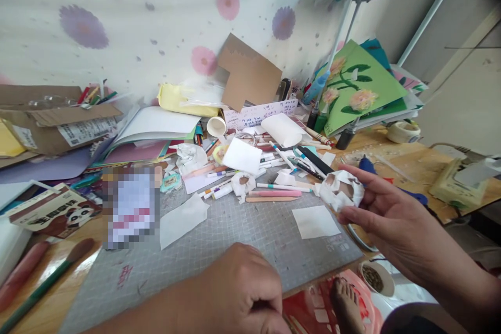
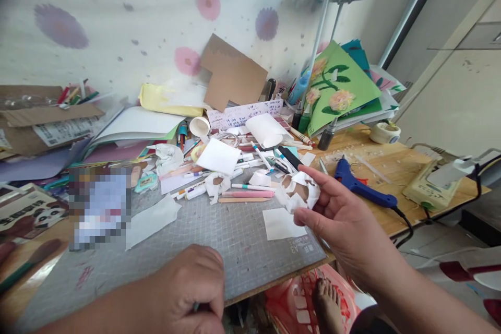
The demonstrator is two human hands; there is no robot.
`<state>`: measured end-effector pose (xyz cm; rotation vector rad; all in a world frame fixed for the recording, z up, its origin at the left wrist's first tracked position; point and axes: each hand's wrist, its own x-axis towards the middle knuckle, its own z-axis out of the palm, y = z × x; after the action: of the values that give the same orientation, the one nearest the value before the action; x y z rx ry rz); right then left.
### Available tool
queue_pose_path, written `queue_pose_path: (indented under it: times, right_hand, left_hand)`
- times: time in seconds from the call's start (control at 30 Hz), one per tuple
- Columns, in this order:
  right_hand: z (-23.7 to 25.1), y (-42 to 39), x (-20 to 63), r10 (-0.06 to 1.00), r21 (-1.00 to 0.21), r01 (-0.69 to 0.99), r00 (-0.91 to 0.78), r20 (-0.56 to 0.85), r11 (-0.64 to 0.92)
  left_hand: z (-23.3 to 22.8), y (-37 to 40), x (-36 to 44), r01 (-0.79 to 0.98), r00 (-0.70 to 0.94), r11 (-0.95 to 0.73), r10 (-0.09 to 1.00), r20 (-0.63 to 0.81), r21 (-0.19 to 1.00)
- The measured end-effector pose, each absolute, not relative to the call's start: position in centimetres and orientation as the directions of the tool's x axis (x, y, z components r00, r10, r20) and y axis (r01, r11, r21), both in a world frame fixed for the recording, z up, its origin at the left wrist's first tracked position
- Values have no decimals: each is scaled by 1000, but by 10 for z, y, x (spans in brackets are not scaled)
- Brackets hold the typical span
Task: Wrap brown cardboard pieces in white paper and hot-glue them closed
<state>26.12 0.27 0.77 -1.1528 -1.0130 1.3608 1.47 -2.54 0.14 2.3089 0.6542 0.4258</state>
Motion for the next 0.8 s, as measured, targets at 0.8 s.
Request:
queue_pose_path:
  times: [0.8]
  right_hand:
    - [38,7,267,992,-950,-291,-82,-91,-111]
  left_hand:
    - [41,74,-63,921,380,-387,870,315,-42]
